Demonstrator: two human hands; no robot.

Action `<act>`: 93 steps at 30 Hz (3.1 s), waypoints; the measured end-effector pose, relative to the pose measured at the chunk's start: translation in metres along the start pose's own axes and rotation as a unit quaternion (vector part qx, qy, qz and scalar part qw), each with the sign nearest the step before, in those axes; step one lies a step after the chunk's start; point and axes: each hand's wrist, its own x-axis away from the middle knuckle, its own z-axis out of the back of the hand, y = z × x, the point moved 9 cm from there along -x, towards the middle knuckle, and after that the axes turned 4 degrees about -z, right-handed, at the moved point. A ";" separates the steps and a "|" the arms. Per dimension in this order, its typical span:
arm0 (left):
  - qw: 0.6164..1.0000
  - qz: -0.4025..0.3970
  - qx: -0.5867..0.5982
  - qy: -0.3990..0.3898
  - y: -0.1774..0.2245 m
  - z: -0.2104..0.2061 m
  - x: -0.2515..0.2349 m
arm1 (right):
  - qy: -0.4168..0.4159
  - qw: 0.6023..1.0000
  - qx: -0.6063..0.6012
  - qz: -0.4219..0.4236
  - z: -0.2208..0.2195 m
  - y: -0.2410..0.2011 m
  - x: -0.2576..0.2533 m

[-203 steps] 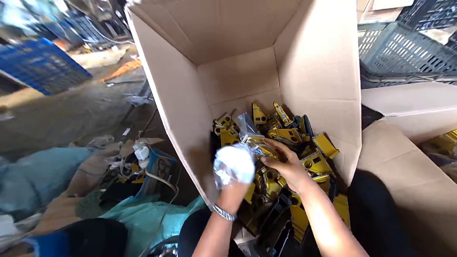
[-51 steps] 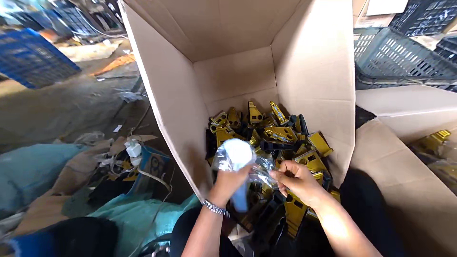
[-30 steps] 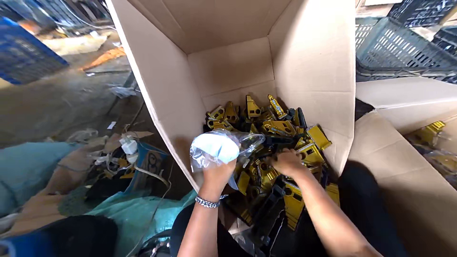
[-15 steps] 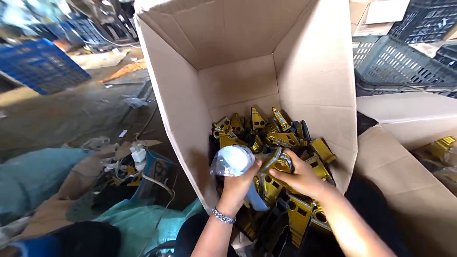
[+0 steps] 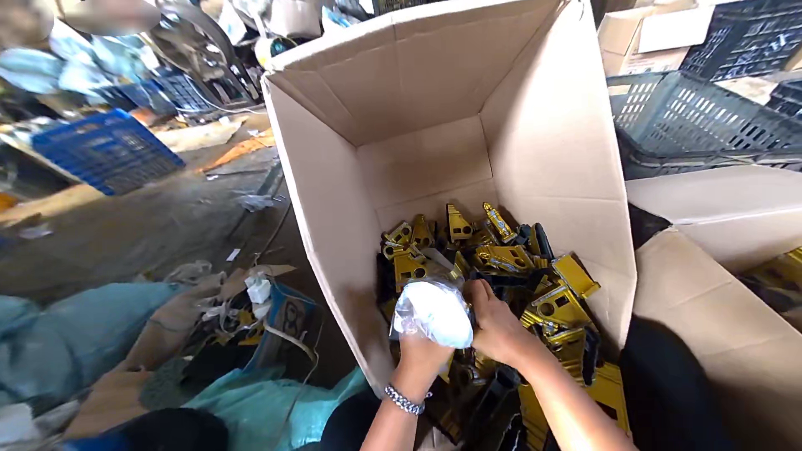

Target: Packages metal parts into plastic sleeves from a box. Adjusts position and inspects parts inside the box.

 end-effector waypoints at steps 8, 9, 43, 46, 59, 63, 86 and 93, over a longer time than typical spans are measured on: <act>0.962 0.212 0.170 0.034 -0.037 0.005 -0.013 | 0.209 0.937 0.129 0.247 -0.013 -0.021 0.062; 0.959 0.219 0.177 0.037 -0.039 0.005 -0.014 | 0.208 0.953 0.065 0.213 -0.001 -0.010 0.065; 0.934 0.178 0.284 -0.127 -0.004 -0.022 0.002 | 0.137 0.664 -0.711 0.184 0.065 0.089 0.043; 0.951 0.179 0.230 -0.100 -0.015 -0.016 0.000 | 0.104 0.591 -0.763 0.238 0.084 0.084 0.037; 0.968 0.177 0.069 -0.163 -0.018 -0.019 -0.001 | -0.048 0.881 -0.471 0.006 -0.001 0.046 0.049; 0.979 0.140 0.047 -0.139 -0.030 -0.006 -0.007 | -0.012 0.843 -0.537 -0.027 -0.009 0.056 0.050; 0.981 0.133 0.126 -0.059 -0.027 -0.019 -0.013 | -0.005 0.963 0.194 -0.187 0.048 0.163 0.013; 0.992 0.087 0.081 -0.030 -0.030 -0.017 -0.013 | 0.214 0.939 -0.267 -0.035 0.091 0.140 0.036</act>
